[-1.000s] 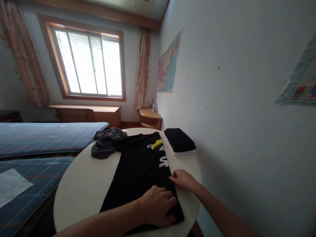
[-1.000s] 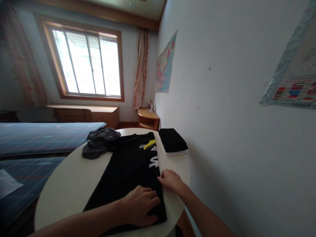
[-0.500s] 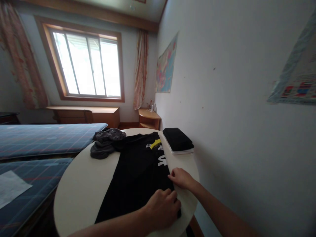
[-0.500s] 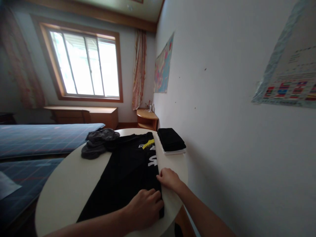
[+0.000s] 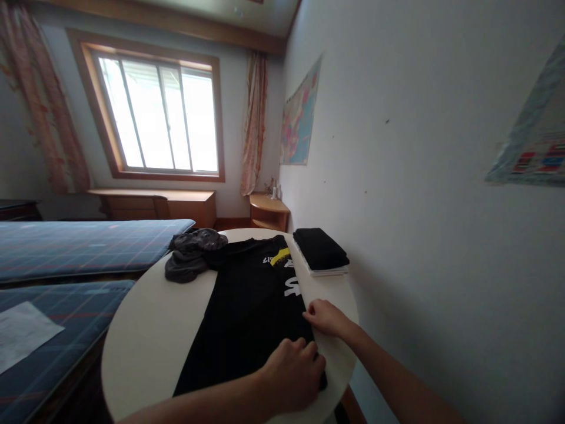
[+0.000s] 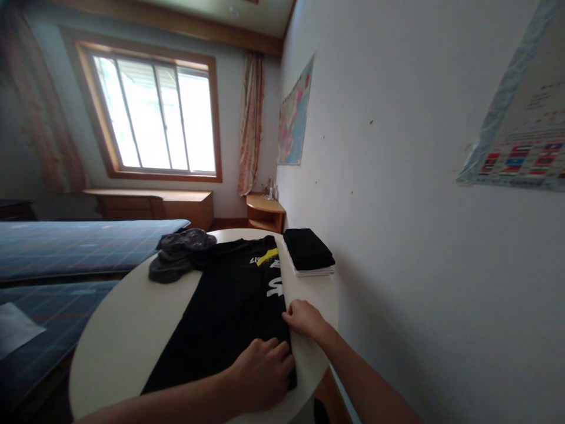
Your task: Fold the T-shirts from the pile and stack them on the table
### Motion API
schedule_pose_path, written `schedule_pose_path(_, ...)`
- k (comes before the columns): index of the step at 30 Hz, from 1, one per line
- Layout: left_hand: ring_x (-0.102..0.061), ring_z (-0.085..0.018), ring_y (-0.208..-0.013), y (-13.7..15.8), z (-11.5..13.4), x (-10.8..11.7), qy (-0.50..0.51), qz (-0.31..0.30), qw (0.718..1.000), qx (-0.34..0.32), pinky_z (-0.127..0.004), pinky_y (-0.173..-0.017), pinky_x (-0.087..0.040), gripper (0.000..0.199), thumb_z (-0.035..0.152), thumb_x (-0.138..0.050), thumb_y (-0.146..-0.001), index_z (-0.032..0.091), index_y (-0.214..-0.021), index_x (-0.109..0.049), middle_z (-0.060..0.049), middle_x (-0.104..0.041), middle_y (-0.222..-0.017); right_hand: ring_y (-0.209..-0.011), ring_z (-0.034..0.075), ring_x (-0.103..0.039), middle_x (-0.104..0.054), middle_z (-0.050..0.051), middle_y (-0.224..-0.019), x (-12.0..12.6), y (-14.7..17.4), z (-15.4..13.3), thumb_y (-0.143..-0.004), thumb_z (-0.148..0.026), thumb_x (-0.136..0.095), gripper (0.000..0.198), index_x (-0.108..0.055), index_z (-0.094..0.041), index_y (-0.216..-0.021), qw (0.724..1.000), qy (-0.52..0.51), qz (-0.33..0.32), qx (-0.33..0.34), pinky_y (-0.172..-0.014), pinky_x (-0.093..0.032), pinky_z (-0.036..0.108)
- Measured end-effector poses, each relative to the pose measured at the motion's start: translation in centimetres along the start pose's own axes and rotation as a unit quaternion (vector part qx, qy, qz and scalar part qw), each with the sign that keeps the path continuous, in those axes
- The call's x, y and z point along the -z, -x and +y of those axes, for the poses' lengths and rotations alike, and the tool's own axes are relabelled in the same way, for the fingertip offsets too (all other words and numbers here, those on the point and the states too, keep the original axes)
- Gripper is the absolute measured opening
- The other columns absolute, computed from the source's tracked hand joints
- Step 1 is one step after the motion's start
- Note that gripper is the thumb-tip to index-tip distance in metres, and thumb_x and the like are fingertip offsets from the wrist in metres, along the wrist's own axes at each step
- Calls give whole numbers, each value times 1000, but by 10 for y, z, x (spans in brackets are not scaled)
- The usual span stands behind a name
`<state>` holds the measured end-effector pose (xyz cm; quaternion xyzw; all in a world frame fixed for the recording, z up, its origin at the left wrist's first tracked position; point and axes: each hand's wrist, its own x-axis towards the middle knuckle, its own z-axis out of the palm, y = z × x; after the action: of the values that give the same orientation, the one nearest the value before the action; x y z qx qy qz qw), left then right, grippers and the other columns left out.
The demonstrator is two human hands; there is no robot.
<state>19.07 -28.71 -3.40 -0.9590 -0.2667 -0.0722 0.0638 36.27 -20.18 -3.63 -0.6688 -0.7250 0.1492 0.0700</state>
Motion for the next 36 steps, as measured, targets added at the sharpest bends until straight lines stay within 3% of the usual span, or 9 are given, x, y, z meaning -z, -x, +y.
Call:
schedule_pose_path(7, -65, -25, -80, -5, 1, -2, -4, -12, 1000, 4, -33, -59, -49, 20, 34, -55, -91, 15, -95, -61, -9, -66, -88, -75, 19, -67, -75, 8, -81, -2, -2, 2, -85, -37, -57, 26, -72, -17, -80, 1000, -1, 6, 11, -60, -36, 25)
schedule_pose_path(14, -61, -23, -80, -7, 3, -11, -23, 48, 999, -2, -32, -55, -46, 13, 29, -55, -92, 17, -89, -59, -7, -63, -88, -72, 18, -67, -75, 8, -78, 0, -3, 1, -89, -41, -55, 33, -73, -16, -77, 1000, -4, -10, 15, -58, -35, 25)
schedule_pose_path(17, -59, -21, -77, -8, 3, -11, -56, 78, 993, -70, -31, -53, -43, 8, 24, -55, -93, 16, -91, -57, -5, -62, -87, -72, 19, -67, -74, 10, -78, 2, -2, 1, -91, -46, -51, 40, -73, -16, -76, 1000, -1, -7, 14, -58, -34, 26)
schedule_pose_path(20, -58, -18, -77, -9, 3, -8, -78, 114, 976, -168, -29, -50, -40, 9, 21, -51, -96, 15, -92, -58, -5, -60, -86, -74, 19, -67, -75, 9, -81, 4, -2, 3, -90, -42, -53, 35, -73, -16, -80, 1000, 0, 1, 13, -59, -34, 26)
schedule_pose_path(23, -58, -17, -73, -9, 4, -5, -75, 117, 970, -201, -28, -47, -36, 13, 22, -49, -97, 16, -89, -57, -4, -59, -82, -75, 19, -67, -75, 9, -82, 7, -4, 5, -88, -36, -53, 29, -73, -16, -80, 1000, 4, -10, 9, -59, -34, 25)
schedule_pose_path(30, -59, -16, -71, -2, 1, -1, -37, 96, 987, -121, -29, -47, -39, 9, 26, -57, -94, 18, -97, -53, -1, -61, -87, -76, 20, -68, -75, 10, -81, 8, -5, 1, -91, -49, -49, 43, -73, -16, -78, 1000, 14, -11, -3, -60, -35, 26)
schedule_pose_path(36, -62, -14, -71, -3, 1, 0, -3, 86, 986, -140, -27, -52, -44, 8, 25, -52, -96, 19, -100, -53, 1, -64, -88, -84, 25, -69, -75, 11, -89, 15, -9, -6, -84, -38, -58, 25, -73, -18, -81, 996, 78, -22, -31, -65, -41, 28)
